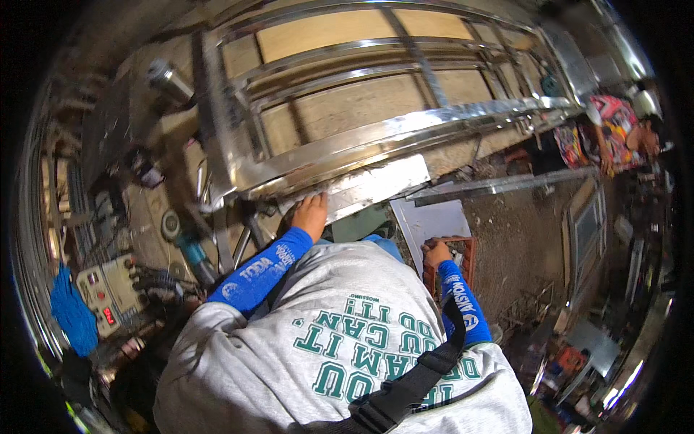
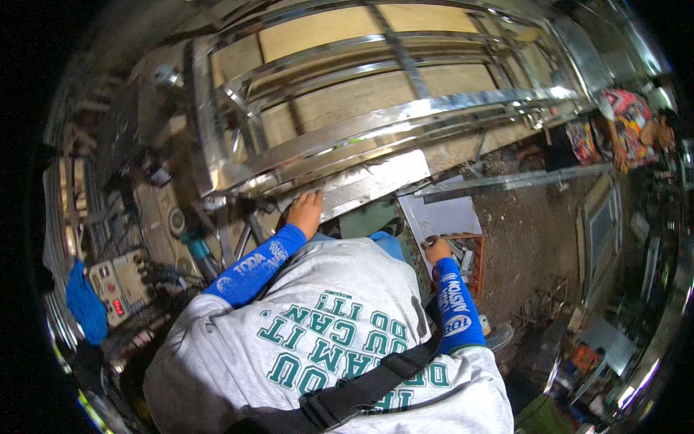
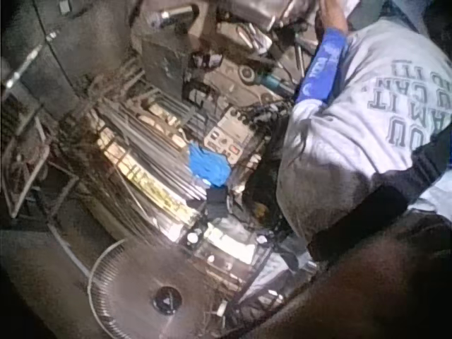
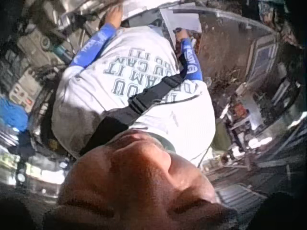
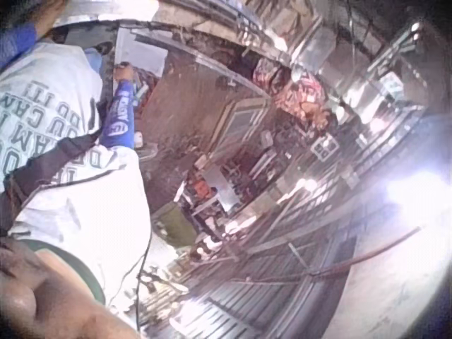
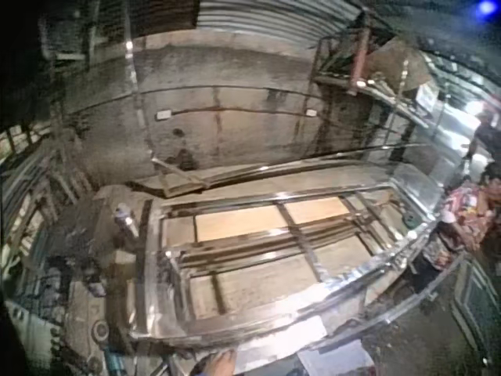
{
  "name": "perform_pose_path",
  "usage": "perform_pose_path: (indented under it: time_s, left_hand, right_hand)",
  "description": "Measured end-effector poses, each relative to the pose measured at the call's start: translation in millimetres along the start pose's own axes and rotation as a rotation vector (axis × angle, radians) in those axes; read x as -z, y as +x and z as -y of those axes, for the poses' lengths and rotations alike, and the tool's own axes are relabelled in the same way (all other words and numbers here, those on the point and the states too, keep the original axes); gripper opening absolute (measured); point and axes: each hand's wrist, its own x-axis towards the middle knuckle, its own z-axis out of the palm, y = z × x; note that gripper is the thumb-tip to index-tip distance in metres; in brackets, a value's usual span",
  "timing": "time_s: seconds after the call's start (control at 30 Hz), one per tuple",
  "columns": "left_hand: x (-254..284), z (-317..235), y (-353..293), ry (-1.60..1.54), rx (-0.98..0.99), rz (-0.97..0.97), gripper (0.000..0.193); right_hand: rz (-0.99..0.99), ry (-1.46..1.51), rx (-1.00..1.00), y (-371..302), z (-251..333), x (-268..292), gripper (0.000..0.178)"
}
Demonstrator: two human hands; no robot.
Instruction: The person positions a plywood sheet on a metal frame, then places and adjusts multiple metal bars and a small wooden block on the frame. They use a tape measure to check dimensions while another person assists nearby.
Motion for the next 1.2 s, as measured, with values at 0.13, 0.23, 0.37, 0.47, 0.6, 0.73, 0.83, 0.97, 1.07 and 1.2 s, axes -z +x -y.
perform_pose_path:
  time_s: [0.13, 0.23, 0.37, 0.47, 0.6, 0.73, 0.83, 0.97, 1.07, 1.2]
  left_hand:
    - [1, 6, 5, -0.033, -0.056, 0.003, 0.058]
    - [5, 8, 6, -0.045, -0.01, 0.054, 0.066]
    - [23, -18, 2, -0.015, 0.023, -0.027, 0.072]
    - [14, -24, -2, 0.004, 0.024, 0.02, 0.076]
    - [4, -27, 4, -0.017, 0.053, 0.103, 0.07]
    - [12, -40, 3, -0.047, 0.125, 0.21, 0.068]
    - [-1, -39, -13, -0.209, 0.196, 0.198, 0.07]
    - [-19, -54, -39, -0.398, 0.361, 0.159, 0.066]
    - [-15, -90, -58, -0.444, 0.472, 0.069, 0.058]
    - [-22, -132, -78, -0.435, 0.525, 0.001, 0.057]
  right_hand:
    - [0.007, 0.069, -0.079, -44, 29, -12, 0.038]
    - [0.202, 0.082, -0.119, -77, 44, -20, 0.044]
    - [0.292, 0.192, -0.205, -103, 52, -24, 0.047]
    - [0.214, 0.217, -0.229, -101, 39, -19, 0.048]
    - [0.214, 0.052, -0.177, -75, 17, -8, 0.047]
    - [0.207, 0.011, -0.075, -31, 0, 11, 0.05]
    - [0.048, 0.139, -0.024, 17, -13, 19, 0.041]
    - [-0.25, 0.287, 0.017, 90, -9, 61, 0.034]
    - [-0.495, 0.439, 0.09, 134, 11, 110, 0.029]
    - [-0.605, 0.4, 0.112, 184, 32, 164, 0.041]
